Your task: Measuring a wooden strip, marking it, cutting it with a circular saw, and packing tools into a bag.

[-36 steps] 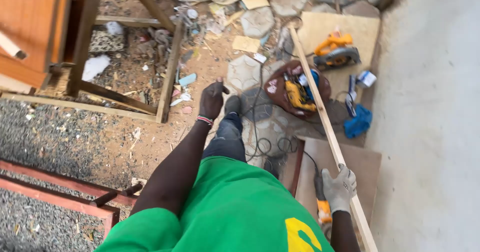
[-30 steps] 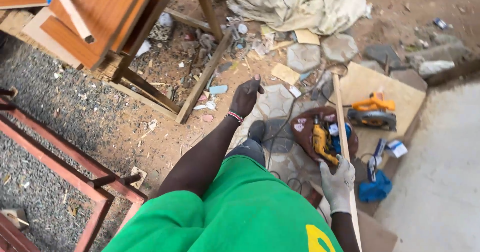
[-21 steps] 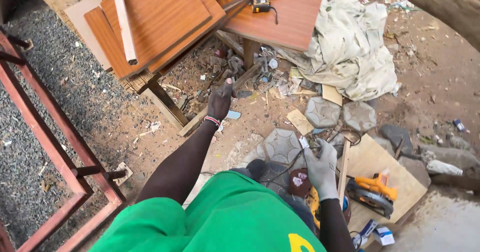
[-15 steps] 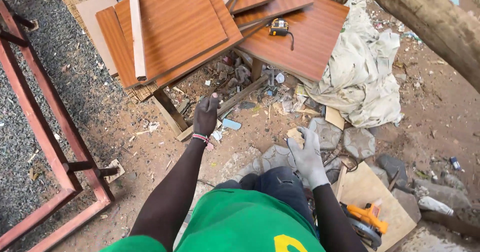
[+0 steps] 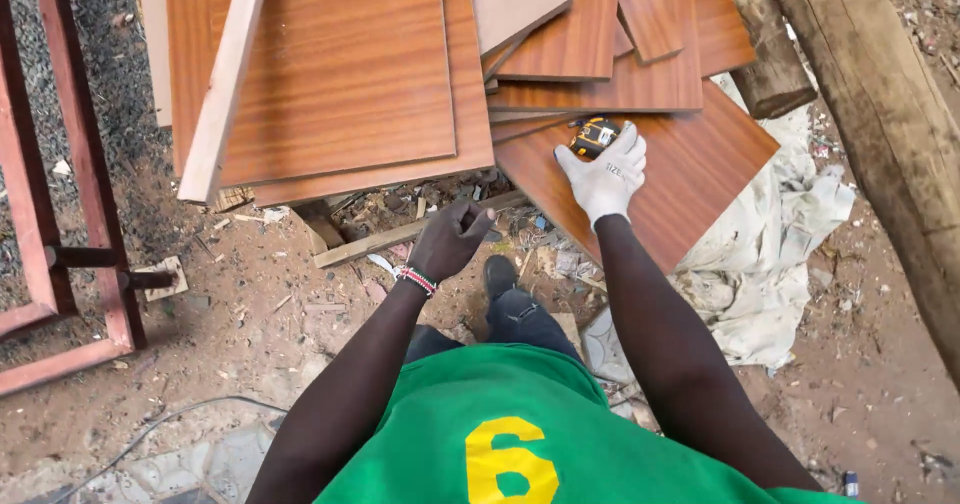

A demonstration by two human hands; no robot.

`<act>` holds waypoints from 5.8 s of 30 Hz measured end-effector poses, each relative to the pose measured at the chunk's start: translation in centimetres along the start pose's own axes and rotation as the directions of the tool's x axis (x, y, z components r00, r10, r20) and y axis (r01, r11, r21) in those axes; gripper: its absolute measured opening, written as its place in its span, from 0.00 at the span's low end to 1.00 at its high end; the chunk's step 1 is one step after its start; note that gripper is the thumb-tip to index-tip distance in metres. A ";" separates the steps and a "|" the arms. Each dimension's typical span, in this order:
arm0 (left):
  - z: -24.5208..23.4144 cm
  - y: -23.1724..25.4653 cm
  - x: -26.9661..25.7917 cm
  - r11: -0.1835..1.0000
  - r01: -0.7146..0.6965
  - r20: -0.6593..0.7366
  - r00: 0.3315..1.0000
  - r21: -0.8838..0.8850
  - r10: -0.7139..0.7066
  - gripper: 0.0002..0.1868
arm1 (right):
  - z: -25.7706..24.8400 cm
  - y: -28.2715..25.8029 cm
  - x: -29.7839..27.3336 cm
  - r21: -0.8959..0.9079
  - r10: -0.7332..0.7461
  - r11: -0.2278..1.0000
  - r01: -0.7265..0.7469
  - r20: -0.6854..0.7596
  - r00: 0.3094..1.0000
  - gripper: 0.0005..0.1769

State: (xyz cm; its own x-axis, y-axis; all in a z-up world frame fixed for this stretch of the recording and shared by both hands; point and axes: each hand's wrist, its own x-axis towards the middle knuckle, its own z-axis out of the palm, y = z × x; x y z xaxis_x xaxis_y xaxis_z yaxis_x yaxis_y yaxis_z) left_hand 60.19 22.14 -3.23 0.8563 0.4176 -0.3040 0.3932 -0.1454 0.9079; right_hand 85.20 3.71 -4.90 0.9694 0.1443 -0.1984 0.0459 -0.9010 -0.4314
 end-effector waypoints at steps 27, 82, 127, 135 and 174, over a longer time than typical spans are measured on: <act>5.4 -5.1 2.1 0.616 0.349 0.074 0.902 -0.706 -0.426 0.34 | 1.2 5.8 8.9 -0.309 -0.557 0.728 0.612 0.255 0.791 0.35; 19.8 -18.2 -74.3 0.677 -0.535 -0.786 -0.041 -0.504 -0.617 0.30 | 12.9 -0.9 -84.0 0.498 0.050 -0.205 0.842 0.865 -0.500 0.18; 22.8 -55.0 -122.9 0.256 -0.746 0.208 -0.467 -0.615 -0.859 0.35 | 42.7 3.1 -185.8 0.817 0.237 -0.544 -0.193 -0.072 -0.969 0.30; 21.6 -58.5 -122.4 0.167 -0.741 0.284 -0.441 -0.651 -0.851 0.33 | 50.3 4.7 -185.8 0.789 0.342 -0.547 -0.279 -0.094 -0.935 0.03; 18.6 -70.6 -118.3 0.025 -0.793 0.539 -0.436 -0.609 -0.721 0.12 | 62.1 25.4 -165.0 0.968 0.903 -0.171 0.186 0.230 -0.363 0.12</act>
State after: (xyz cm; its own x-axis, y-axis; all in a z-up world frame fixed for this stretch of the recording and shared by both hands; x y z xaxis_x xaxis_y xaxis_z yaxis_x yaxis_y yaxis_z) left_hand -62.65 -33.73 -36.71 -0.4766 -0.5605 -0.6773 -0.8731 0.2114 0.4394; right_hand -88.54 -17.60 -37.80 -0.3663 -0.7720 -0.5195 -0.0611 0.5771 -0.8144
